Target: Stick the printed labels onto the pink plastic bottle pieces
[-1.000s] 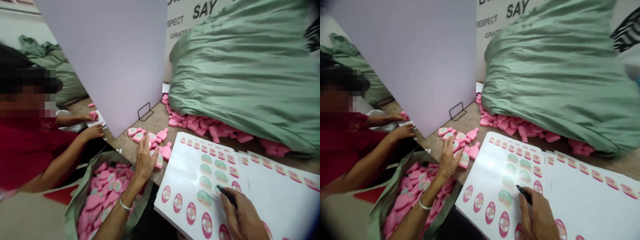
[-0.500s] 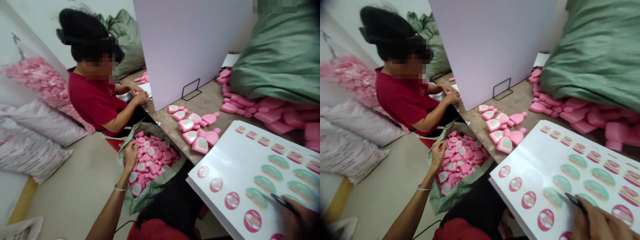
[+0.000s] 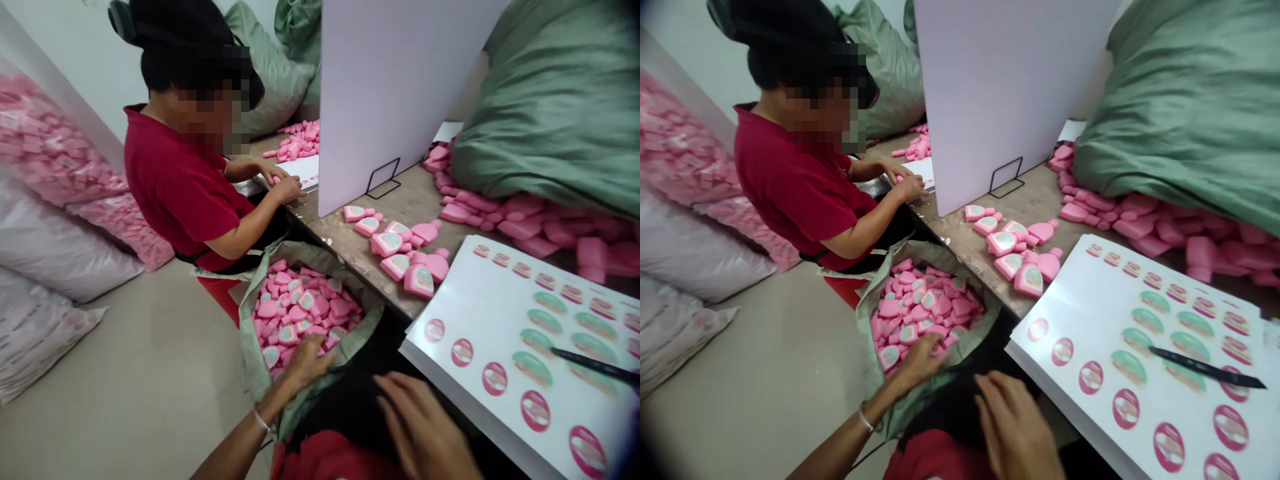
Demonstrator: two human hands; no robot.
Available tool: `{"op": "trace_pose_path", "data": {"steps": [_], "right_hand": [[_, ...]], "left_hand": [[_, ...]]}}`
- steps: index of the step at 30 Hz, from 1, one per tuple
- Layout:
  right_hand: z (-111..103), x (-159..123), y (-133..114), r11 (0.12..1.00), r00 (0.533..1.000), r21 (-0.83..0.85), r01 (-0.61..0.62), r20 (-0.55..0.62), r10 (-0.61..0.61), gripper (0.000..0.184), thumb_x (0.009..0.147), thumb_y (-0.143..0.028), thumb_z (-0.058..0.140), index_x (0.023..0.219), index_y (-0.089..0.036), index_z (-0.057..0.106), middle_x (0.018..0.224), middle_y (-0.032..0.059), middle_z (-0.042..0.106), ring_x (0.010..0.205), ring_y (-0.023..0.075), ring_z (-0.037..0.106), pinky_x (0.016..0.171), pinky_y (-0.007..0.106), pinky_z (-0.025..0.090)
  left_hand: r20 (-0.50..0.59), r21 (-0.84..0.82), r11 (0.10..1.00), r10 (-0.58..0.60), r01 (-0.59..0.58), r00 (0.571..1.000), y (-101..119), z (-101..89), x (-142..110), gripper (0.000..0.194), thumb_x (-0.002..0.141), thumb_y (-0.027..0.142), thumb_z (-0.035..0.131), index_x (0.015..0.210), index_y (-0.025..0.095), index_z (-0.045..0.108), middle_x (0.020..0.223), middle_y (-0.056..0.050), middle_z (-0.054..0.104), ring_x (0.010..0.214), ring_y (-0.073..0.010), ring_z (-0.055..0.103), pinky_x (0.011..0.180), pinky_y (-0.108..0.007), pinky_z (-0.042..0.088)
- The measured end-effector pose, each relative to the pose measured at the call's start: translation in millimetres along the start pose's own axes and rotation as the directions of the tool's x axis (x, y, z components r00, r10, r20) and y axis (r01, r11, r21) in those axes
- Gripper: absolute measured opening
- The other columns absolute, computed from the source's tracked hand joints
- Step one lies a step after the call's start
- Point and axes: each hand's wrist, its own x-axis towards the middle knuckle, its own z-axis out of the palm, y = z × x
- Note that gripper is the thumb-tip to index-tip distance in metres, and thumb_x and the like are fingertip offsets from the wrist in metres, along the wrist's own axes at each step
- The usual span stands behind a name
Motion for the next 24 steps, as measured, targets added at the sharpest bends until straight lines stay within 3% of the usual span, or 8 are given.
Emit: {"op": "trace_pose_path", "data": {"steps": [3, 6, 9, 13, 14, 16, 19, 24], "right_hand": [[53, 25, -4, 0.989, 0.972, -0.099, 0.108, 0.219, -0.084, 0.039, 0.088, -0.019, 0.04, 0.121, -0.02, 0.061, 0.118, 0.0119, 0.062, 0.107, 0.0253, 0.06, 0.089, 0.041, 0.052], [70, 41, -8, 0.975, 0.937, -0.203, 0.087, 0.35, -0.01, 0.046, 0.084, -0.014, 0.041, 0.128, -0.016, 0.056, 0.124, 0.0155, 0.06, 0.116, 0.0316, 0.054, 0.094, 0.052, 0.046], [49, 40, -22, 0.978, 0.903, -0.203, 0.05, 0.428, 0.043, 0.046, 0.083, -0.014, 0.044, 0.127, -0.019, 0.056, 0.123, 0.0139, 0.061, 0.118, 0.032, 0.053, 0.096, 0.054, 0.044], [-10, 42, -34, 0.995, 0.886, 0.029, 0.099, 0.452, -0.101, 0.049, 0.083, -0.023, 0.053, 0.131, -0.029, 0.05, 0.123, 0.0052, 0.061, 0.112, 0.0207, 0.058, 0.095, 0.033, 0.049], [-26, 49, -32, 0.994, 0.911, 0.056, 0.098, 0.396, -0.113, 0.049, 0.084, -0.027, 0.053, 0.133, -0.031, 0.047, 0.126, 0.0042, 0.059, 0.112, 0.019, 0.058, 0.095, 0.03, 0.048], [-56, 70, -19, 0.999, 0.984, -0.005, 0.048, 0.174, -0.046, 0.05, 0.087, -0.035, 0.051, 0.135, -0.029, 0.044, 0.128, 0.0068, 0.056, 0.114, 0.0205, 0.056, 0.096, 0.033, 0.046], [-83, 114, 16, 0.979, 0.994, -0.187, -0.085, -0.085, 0.07, 0.074, 0.078, -0.043, 0.061, 0.143, -0.02, 0.031, 0.135, 0.0167, 0.047, 0.122, 0.0305, 0.047, 0.097, 0.047, 0.042], [-88, 173, 68, 0.885, 0.963, -0.392, -0.252, -0.015, 0.267, 0.117, 0.055, -0.048, 0.076, 0.148, -0.011, 0.015, 0.147, 0.0276, 0.025, 0.134, 0.043, 0.026, 0.099, 0.055, 0.035]], "left_hand": [[0.161, -0.014, 0.996, 0.087, -0.086, 0.983, 19, 31.1, -17, 0.033, 0.07, 0.025, 0.065, 0.103, 0.021, 0.064, 0.101, -0.007, 0.068, 0.091, -0.0235, 0.06, 0.081, -0.033, 0.047], [0.213, 0.01, 0.995, 0.09, -0.094, 0.973, 28, 43.3, -28, 0.026, 0.077, 0.017, 0.048, 0.098, 0.016, 0.064, 0.093, -0.013, 0.067, 0.081, -0.0229, 0.059, 0.073, -0.033, 0.047], [0.271, 0.021, 0.987, 0.149, -0.161, 0.951, 32, 34.3, -38, 0.028, 0.079, 0.014, 0.043, 0.098, 0.014, 0.063, 0.096, -0.017, 0.066, 0.083, -0.024, 0.059, 0.074, -0.034, 0.046], [0.408, -0.041, 0.945, 0.312, -0.324, 0.858, 51, -15.1, -23, 0.023, 0.075, 0.015, 0.052, 0.093, 0.02, 0.065, 0.086, -0.005, 0.069, 0.075, -0.0184, 0.061, 0.067, -0.026, 0.047], [0.408, -0.059, 0.933, 0.347, -0.355, 0.845, 61, -32.2, -10, 0.023, 0.081, 0.016, 0.046, 0.092, 0.021, 0.065, 0.082, -0.002, 0.069, 0.07, -0.0158, 0.061, 0.063, -0.024, 0.046], [0.198, -0.054, 0.893, 0.448, -0.447, 0.872, 88, -66.1, 29, 0.03, 0.091, 0.02, 0.034, 0.092, 0.02, 0.064, 0.08, -0.001, 0.068, 0.07, -0.0142, 0.062, 0.066, -0.024, 0.048], [-0.191, 0.101, 0.793, 0.608, -0.601, 0.77, 129, -101.3, 111, 0.028, 0.092, 0.028, 0.037, 0.101, 0.019, 0.063, 0.103, -0.007, 0.066, 0.098, -0.019, 0.061, 0.09, -0.032, 0.046], [-0.342, 0.141, 0.773, 0.625, -0.619, 0.702, 164, -97.8, 249, 0.034, 0.093, 0.033, 0.04, 0.115, 0.014, 0.057, 0.125, -0.015, 0.055, 0.122, -0.0268, 0.047, 0.104, -0.048, 0.034]]}}
